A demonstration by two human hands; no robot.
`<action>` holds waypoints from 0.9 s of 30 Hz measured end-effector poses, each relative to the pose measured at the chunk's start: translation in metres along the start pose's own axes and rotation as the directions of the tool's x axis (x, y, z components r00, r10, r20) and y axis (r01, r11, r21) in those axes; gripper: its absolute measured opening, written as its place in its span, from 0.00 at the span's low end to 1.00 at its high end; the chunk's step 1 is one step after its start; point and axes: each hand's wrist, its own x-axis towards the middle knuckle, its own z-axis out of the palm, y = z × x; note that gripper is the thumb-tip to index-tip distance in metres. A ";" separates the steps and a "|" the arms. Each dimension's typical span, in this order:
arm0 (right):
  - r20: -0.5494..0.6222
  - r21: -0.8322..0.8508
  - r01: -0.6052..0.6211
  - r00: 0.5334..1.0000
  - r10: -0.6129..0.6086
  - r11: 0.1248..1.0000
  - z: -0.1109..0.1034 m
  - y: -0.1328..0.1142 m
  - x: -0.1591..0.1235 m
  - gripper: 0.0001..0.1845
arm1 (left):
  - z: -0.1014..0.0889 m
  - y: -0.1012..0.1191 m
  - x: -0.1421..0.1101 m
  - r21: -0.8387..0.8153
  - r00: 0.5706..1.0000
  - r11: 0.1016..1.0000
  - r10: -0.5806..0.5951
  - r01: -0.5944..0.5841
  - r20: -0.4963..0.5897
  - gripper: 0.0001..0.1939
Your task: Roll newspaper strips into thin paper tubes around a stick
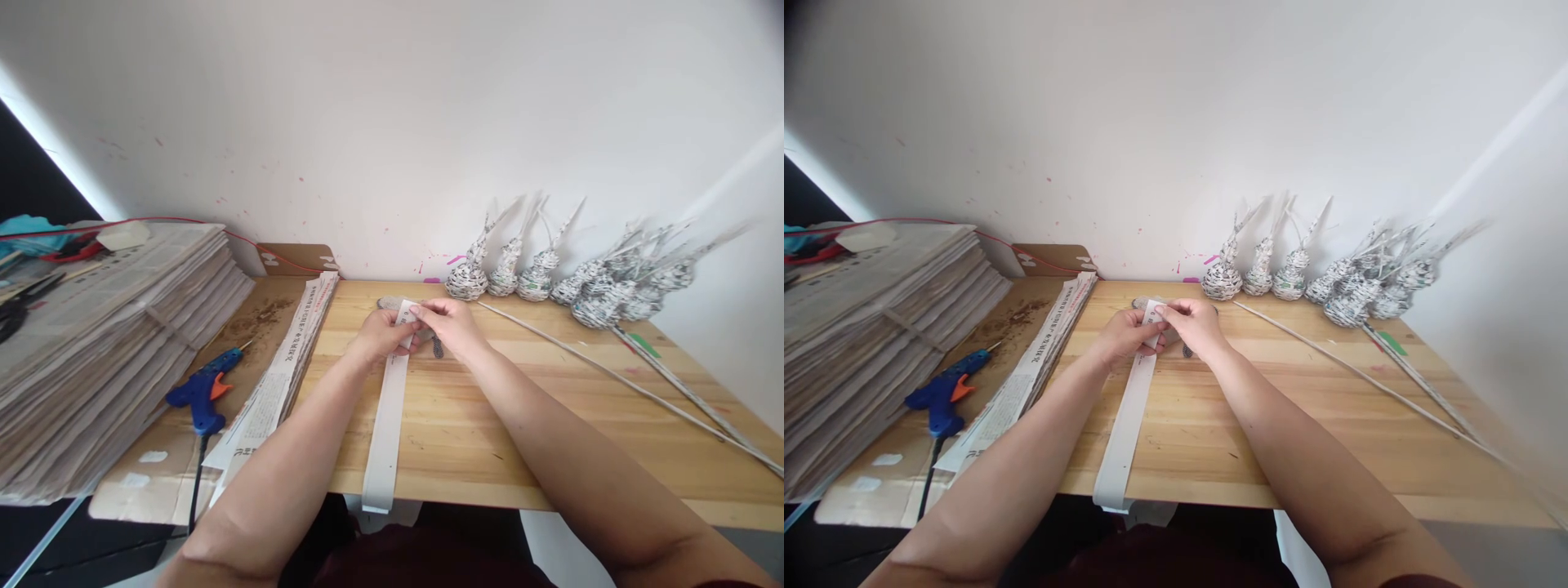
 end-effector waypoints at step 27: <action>-0.002 0.121 -0.078 0.997 0.079 0.990 0.000 0.004 0.001 0.20 | 0.002 -0.008 0.003 0.108 0.997 0.992 0.074 -0.073 -0.003 0.14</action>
